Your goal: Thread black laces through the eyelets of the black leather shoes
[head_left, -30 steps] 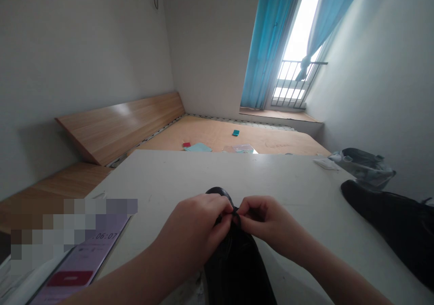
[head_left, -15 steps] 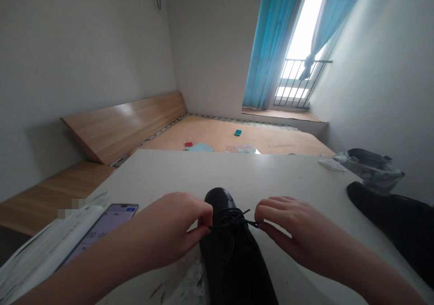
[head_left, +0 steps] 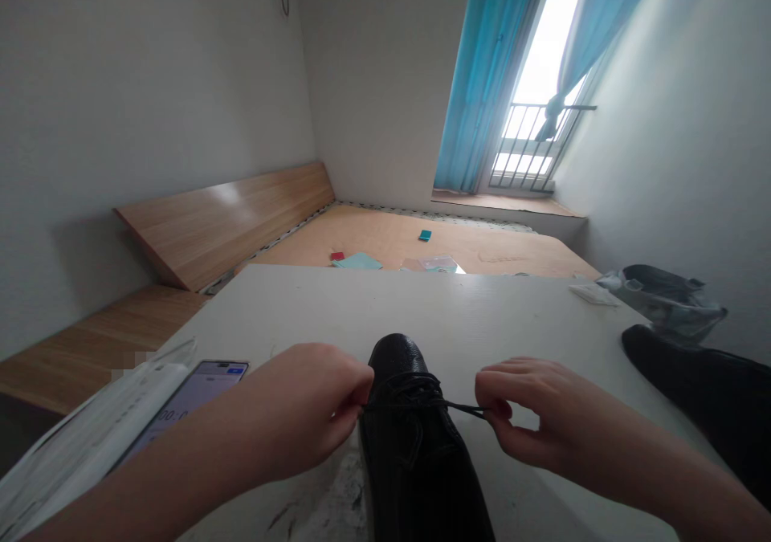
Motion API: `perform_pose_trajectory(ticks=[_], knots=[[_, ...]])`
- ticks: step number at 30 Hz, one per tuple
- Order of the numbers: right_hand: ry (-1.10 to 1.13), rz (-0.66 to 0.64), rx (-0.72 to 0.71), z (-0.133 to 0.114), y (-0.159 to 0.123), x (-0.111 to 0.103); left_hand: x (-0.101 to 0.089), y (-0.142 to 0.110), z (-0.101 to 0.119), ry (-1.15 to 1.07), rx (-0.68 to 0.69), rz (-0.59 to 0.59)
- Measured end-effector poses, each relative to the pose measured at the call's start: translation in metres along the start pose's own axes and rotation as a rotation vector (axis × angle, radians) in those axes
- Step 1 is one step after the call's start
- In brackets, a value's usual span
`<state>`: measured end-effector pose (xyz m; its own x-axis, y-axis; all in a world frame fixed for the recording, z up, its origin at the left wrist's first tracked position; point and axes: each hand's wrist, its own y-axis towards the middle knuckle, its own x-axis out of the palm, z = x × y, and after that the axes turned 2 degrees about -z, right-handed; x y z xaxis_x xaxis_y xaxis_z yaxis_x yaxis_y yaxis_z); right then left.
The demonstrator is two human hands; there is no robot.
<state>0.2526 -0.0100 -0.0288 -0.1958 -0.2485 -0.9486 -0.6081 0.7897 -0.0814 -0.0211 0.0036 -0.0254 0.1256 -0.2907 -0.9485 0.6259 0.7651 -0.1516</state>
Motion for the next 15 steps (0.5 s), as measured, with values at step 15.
perform_pose_trajectory(ticks=[15], knots=[[0.282, 0.339, -0.084, -0.031, 0.015, 0.028, 0.017, 0.022, 0.012, -0.139, 0.152, 0.212]])
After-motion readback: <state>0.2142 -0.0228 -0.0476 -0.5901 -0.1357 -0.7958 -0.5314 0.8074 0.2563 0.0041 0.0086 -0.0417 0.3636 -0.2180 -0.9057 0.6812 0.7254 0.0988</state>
